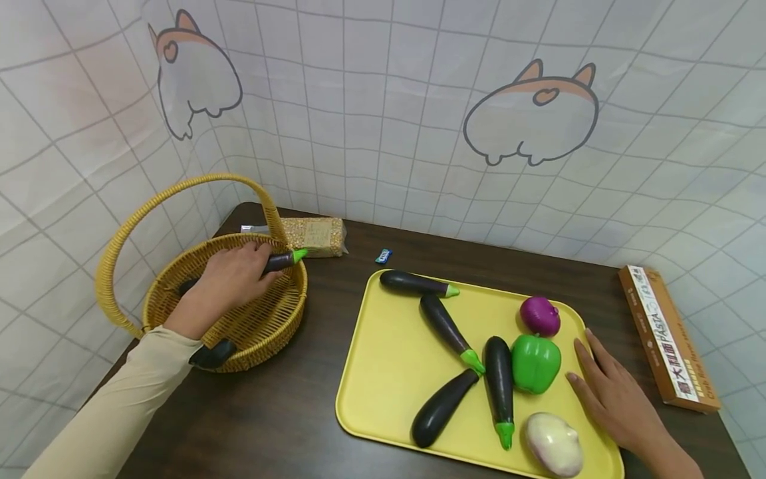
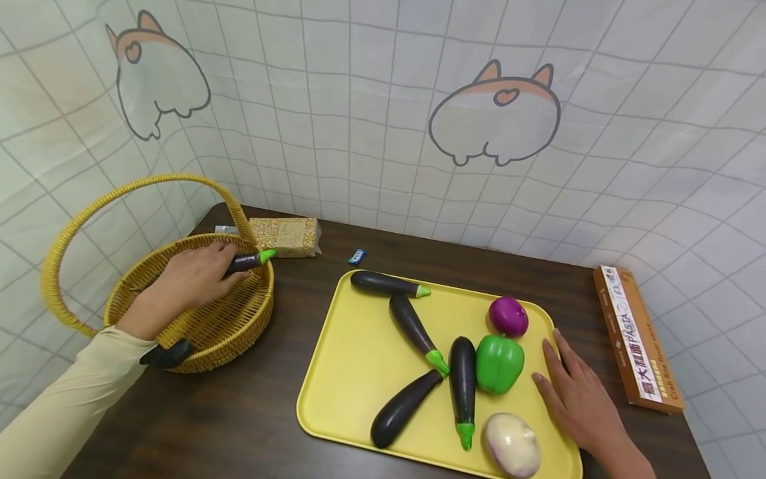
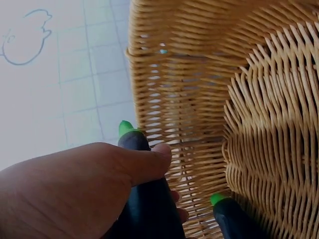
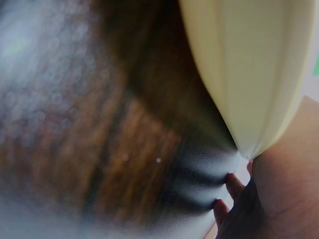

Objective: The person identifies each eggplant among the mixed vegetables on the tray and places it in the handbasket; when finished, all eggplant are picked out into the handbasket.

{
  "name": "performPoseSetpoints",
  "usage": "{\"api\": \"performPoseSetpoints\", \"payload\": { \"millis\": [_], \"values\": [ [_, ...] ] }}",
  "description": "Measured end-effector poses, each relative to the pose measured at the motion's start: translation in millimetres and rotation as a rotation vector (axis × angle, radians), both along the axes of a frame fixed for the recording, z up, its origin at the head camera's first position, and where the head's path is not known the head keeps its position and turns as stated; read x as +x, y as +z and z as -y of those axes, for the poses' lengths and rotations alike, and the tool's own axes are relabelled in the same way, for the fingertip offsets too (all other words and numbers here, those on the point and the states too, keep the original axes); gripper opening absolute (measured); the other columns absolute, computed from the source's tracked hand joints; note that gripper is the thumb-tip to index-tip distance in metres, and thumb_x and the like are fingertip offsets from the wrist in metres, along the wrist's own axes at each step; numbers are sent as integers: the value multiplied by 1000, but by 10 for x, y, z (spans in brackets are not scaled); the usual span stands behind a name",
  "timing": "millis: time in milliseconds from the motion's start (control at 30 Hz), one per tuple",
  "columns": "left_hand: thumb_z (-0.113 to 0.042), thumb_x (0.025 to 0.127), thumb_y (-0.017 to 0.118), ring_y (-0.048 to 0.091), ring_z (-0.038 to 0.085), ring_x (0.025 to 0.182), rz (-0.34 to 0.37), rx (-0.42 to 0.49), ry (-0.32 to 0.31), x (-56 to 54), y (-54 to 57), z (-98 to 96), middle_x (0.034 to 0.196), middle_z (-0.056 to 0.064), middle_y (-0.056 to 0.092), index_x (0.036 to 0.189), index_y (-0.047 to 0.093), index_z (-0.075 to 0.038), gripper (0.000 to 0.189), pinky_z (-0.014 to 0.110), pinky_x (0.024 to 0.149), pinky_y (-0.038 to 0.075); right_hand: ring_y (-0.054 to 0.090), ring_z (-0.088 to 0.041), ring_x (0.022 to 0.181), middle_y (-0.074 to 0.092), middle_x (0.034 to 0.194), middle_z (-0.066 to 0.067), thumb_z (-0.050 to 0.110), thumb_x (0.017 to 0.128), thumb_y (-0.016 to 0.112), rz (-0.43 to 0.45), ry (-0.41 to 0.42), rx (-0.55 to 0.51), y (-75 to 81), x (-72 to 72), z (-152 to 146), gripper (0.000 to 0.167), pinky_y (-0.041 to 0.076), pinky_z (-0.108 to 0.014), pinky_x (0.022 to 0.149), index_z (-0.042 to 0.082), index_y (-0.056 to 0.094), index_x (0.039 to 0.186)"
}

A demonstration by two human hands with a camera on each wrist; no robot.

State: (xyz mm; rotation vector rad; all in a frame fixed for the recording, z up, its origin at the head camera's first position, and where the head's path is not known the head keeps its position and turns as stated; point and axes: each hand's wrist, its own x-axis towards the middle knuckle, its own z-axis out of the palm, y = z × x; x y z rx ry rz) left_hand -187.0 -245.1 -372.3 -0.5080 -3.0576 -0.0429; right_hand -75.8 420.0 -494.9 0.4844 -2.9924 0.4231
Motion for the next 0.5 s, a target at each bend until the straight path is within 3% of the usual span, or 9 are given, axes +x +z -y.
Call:
{"api": "performPoseSetpoints", "payload": {
  "millis": [233, 500],
  "values": [
    [-32, 103, 71, 64, 36, 74, 24, 8, 21, -57, -77, 88, 94, 23, 61, 118, 59, 7, 44, 54, 64, 52, 36, -63, 136, 6, 175, -16, 31, 113, 53, 18, -10, 10, 3, 13, 14, 67, 30, -78, 103, 0, 26, 165],
    [-28, 101, 73, 66, 45, 87, 95, -5, 67, -69, -119, 219, 103, 31, 61, 129, 55, 15, 54, 58, 71, 54, 36, -63, 136, 7, 175, -17, 31, 113, 53, 17, -10, 15, 4, -13, 19, 67, 29, -78, 104, 1, 26, 166]
  ]
}}
